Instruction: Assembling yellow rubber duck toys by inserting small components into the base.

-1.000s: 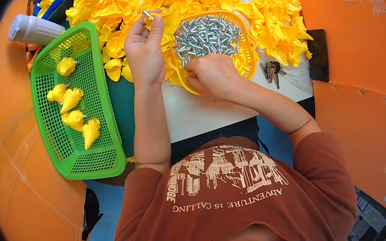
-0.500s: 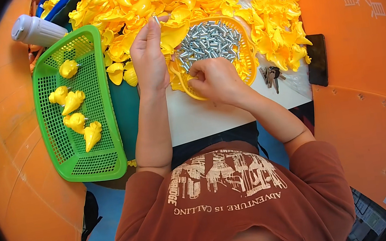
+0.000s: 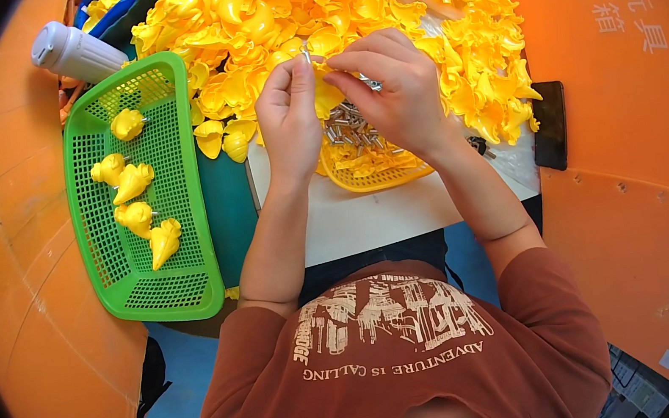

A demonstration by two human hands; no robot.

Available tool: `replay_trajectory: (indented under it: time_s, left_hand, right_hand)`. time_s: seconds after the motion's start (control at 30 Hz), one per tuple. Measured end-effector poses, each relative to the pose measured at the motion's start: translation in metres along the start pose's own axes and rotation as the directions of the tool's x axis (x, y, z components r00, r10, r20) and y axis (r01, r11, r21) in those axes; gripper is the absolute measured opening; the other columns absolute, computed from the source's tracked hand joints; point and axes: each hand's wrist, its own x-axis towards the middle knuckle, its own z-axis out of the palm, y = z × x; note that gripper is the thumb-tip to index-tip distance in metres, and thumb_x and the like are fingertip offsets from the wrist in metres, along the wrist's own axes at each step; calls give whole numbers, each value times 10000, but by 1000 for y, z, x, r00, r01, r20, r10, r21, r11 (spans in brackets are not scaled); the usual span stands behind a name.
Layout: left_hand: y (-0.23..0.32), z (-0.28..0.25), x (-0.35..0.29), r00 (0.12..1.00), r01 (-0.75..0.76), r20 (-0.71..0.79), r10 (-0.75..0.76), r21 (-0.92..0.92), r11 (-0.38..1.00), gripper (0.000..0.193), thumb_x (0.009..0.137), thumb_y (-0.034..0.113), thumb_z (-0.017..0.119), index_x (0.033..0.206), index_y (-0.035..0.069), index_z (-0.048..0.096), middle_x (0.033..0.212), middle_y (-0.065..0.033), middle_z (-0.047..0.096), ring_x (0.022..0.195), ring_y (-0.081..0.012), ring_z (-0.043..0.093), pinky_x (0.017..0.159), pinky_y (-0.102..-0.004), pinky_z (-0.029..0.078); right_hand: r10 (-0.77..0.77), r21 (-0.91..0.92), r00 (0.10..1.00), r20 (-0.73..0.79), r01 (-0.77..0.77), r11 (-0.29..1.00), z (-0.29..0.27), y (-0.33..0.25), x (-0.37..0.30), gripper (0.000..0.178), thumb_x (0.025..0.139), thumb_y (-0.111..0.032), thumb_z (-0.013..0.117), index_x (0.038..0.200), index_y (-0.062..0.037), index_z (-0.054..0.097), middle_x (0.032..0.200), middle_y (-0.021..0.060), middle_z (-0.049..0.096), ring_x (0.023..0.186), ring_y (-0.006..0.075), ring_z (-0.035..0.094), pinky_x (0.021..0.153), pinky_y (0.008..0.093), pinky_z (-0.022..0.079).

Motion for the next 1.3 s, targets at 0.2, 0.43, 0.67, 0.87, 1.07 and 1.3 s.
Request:
replay_trajectory:
  time_s: [0.2,0.43,0.67,0.87,1.07,1.3]
  left_hand:
    - [-1,-1,3,998,-60,3,60,12,998,218,936,164,487,922,-25,594,837,-11,583,754,-39,490,673,-176,399]
    - [6,-9,4,995,-57,-82,48,-105,993,209,933,156,491,887,-19,596,797,3,577,726,-35,484,658,-181,394]
    - [9,-21,10,991,-38,-132,24,-102,994,202,932,163,493,848,8,591,791,8,562,735,-36,477,654,-181,384]
    - [43,-43,18,905,-236,-390,168,-133,963,202,960,267,398,979,72,445,856,-73,578,631,-183,591,460,-277,427]
    - [41,-43,21,917,-176,-395,54,-281,944,209,956,285,403,1005,83,432,896,-64,569,661,-178,586,485,-256,421]
    - [32,-41,22,951,48,-290,-109,-208,977,245,893,218,556,1052,83,428,930,-61,565,723,-162,596,548,-283,488]
  right_hand:
    - [-109,-45,993,37,110,993,5,7,2,155,659,-22,717,805,-52,676,710,48,597,682,187,560,577,270,455]
    - [162,308,950,266,-243,920,8,6,5,190,745,-19,668,933,-41,680,734,56,592,683,143,559,591,239,442]
    - [311,566,818,485,-564,602,25,13,25,185,815,-21,627,998,11,628,778,17,601,686,48,527,605,173,423]
    - [98,62,887,450,-140,988,63,28,54,180,776,-152,646,939,-80,671,794,79,655,760,215,605,690,310,476]
    - [130,-399,738,662,200,895,90,20,45,183,680,-194,670,824,-82,683,760,110,637,806,296,601,721,396,483]
    - [-155,-83,980,125,166,983,47,16,42,215,645,-20,677,852,-75,688,677,50,602,587,215,546,513,321,435]
